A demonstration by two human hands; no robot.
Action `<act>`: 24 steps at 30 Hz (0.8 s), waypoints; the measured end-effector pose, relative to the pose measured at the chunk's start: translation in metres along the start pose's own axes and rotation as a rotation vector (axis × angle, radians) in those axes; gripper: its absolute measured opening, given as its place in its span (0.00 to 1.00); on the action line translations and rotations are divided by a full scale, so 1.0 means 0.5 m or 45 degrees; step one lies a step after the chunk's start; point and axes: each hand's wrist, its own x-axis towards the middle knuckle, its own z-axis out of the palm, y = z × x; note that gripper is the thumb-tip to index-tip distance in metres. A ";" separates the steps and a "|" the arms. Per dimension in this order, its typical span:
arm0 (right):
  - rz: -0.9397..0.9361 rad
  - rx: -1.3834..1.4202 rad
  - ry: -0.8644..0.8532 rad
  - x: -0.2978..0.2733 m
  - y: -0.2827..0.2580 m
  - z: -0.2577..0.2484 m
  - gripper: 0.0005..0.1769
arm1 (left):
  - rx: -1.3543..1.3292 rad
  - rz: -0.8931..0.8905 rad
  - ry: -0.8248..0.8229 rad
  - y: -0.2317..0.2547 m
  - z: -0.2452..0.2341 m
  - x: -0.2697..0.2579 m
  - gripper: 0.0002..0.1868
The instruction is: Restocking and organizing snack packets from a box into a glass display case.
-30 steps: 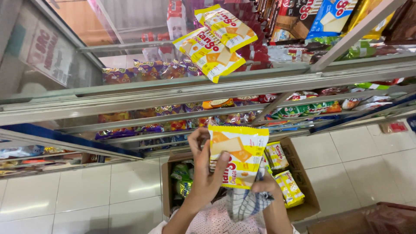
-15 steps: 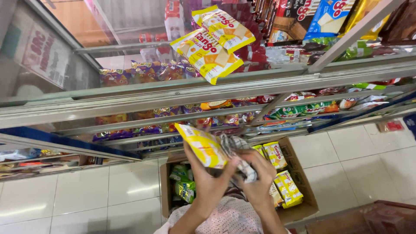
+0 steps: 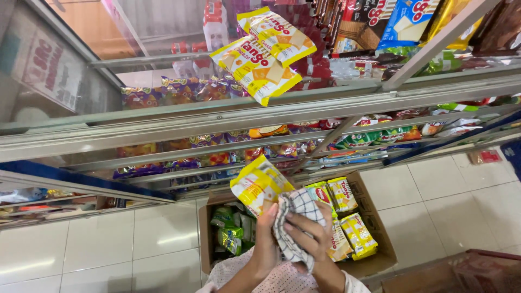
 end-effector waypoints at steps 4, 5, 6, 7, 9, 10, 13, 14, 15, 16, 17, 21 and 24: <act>0.045 0.033 0.069 0.023 -0.003 -0.012 0.45 | 0.029 -0.158 0.234 0.004 0.046 -0.012 0.32; 0.147 0.065 0.048 0.034 -0.006 -0.018 0.48 | 0.119 -0.106 0.317 -0.008 0.043 -0.015 0.32; 0.249 0.097 0.027 0.044 -0.010 -0.024 0.50 | 0.208 -0.053 0.399 -0.019 0.040 -0.019 0.31; 0.249 0.098 0.026 0.034 0.003 -0.012 0.50 | 0.207 -0.052 0.400 -0.035 0.021 -0.031 0.31; 0.463 0.292 0.303 0.016 0.029 0.012 0.53 | 0.085 0.127 0.323 -0.068 -0.019 -0.050 0.35; 0.459 0.291 0.304 -0.024 0.066 0.021 0.53 | 0.084 0.129 0.320 -0.012 0.050 -0.033 0.35; 0.813 0.519 0.829 -0.105 0.147 0.023 0.51 | 0.224 0.795 0.206 0.131 0.181 0.009 0.56; 0.940 0.530 0.961 -0.105 0.158 0.005 0.50 | 0.474 0.906 0.183 0.158 0.175 0.020 0.59; 1.068 0.534 1.093 -0.107 0.167 -0.017 0.49 | 0.719 1.007 0.155 0.184 0.171 0.031 0.62; 1.062 0.535 1.094 -0.122 0.178 -0.037 0.49 | 0.716 1.011 0.151 0.220 0.182 0.054 0.62; 1.071 0.468 1.122 -0.139 0.186 -0.060 0.48 | 1.100 1.150 0.203 0.255 0.193 0.075 0.61; 1.103 0.211 1.102 -0.203 0.183 -0.143 0.44 | 2.069 1.354 0.231 0.387 0.242 0.190 0.56; 1.167 0.025 1.097 -0.202 0.167 -0.182 0.40 | 2.499 1.501 0.150 0.408 0.246 0.353 0.58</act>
